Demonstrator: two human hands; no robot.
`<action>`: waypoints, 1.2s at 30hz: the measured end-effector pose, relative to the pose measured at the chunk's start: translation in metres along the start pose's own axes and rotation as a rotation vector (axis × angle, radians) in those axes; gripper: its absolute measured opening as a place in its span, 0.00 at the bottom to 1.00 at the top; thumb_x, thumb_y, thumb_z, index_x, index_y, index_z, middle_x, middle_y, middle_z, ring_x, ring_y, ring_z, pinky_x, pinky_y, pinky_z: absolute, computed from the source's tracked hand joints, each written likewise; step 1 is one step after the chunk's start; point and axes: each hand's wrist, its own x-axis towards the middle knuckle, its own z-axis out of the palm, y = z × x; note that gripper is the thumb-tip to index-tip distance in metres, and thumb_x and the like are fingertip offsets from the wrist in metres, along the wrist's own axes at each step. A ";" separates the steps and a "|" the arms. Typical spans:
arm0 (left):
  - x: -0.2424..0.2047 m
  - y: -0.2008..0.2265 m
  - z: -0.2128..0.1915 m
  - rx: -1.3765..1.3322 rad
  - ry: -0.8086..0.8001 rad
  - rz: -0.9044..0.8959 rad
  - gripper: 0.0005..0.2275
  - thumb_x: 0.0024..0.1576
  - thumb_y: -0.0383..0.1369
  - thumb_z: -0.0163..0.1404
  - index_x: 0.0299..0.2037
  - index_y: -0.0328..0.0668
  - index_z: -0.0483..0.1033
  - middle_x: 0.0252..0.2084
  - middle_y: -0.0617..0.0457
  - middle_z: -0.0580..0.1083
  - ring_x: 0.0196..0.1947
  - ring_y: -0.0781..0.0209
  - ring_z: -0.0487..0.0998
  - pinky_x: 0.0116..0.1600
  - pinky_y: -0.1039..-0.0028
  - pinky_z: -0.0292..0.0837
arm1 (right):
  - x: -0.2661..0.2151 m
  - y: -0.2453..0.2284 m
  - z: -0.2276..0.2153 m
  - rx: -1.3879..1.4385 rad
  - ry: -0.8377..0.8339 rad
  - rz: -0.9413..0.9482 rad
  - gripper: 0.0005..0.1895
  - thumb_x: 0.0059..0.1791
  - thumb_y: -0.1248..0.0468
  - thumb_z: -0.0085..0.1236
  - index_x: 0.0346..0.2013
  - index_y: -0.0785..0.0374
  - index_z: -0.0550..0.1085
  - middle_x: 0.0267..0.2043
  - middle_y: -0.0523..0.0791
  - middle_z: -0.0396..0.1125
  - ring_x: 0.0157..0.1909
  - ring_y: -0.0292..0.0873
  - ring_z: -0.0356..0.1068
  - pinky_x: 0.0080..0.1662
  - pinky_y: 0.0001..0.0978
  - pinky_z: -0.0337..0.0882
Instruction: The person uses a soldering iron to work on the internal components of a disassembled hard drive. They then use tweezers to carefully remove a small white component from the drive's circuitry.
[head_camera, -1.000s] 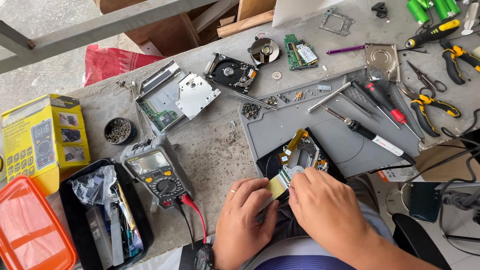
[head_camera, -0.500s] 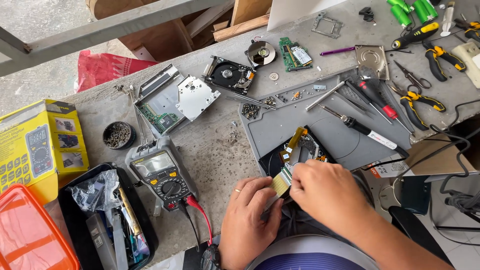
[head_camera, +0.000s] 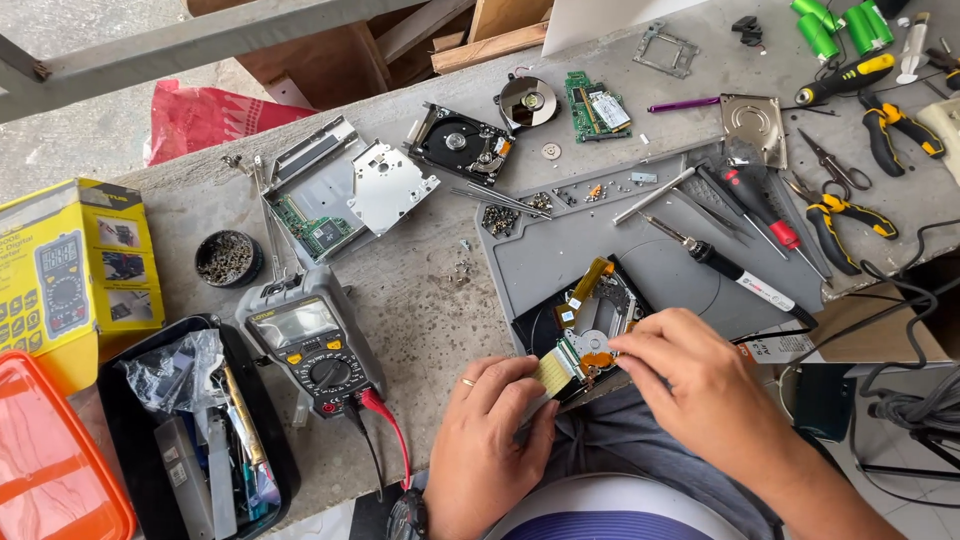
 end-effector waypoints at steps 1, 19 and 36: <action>0.000 0.000 0.000 0.000 -0.001 -0.001 0.05 0.68 0.29 0.60 0.45 0.38 0.76 0.55 0.46 0.81 0.53 0.40 0.80 0.59 0.54 0.79 | 0.000 -0.001 0.001 0.001 -0.001 0.001 0.06 0.57 0.65 0.66 0.49 0.58 0.85 0.46 0.43 0.75 0.46 0.44 0.78 0.46 0.40 0.79; 0.002 0.003 -0.001 0.034 -0.009 0.008 0.05 0.68 0.28 0.60 0.46 0.39 0.76 0.56 0.45 0.81 0.53 0.41 0.81 0.61 0.56 0.79 | 0.000 -0.006 0.006 -0.101 -0.034 -0.358 0.15 0.59 0.77 0.53 0.58 0.67 0.80 0.56 0.50 0.72 0.55 0.53 0.75 0.59 0.49 0.81; 0.002 0.000 0.003 0.037 0.017 0.018 0.05 0.67 0.30 0.61 0.45 0.40 0.79 0.56 0.46 0.82 0.53 0.44 0.83 0.62 0.57 0.80 | -0.029 0.031 -0.008 0.008 0.258 -0.008 0.14 0.57 0.77 0.62 0.53 0.61 0.85 0.46 0.42 0.81 0.42 0.38 0.79 0.51 0.30 0.79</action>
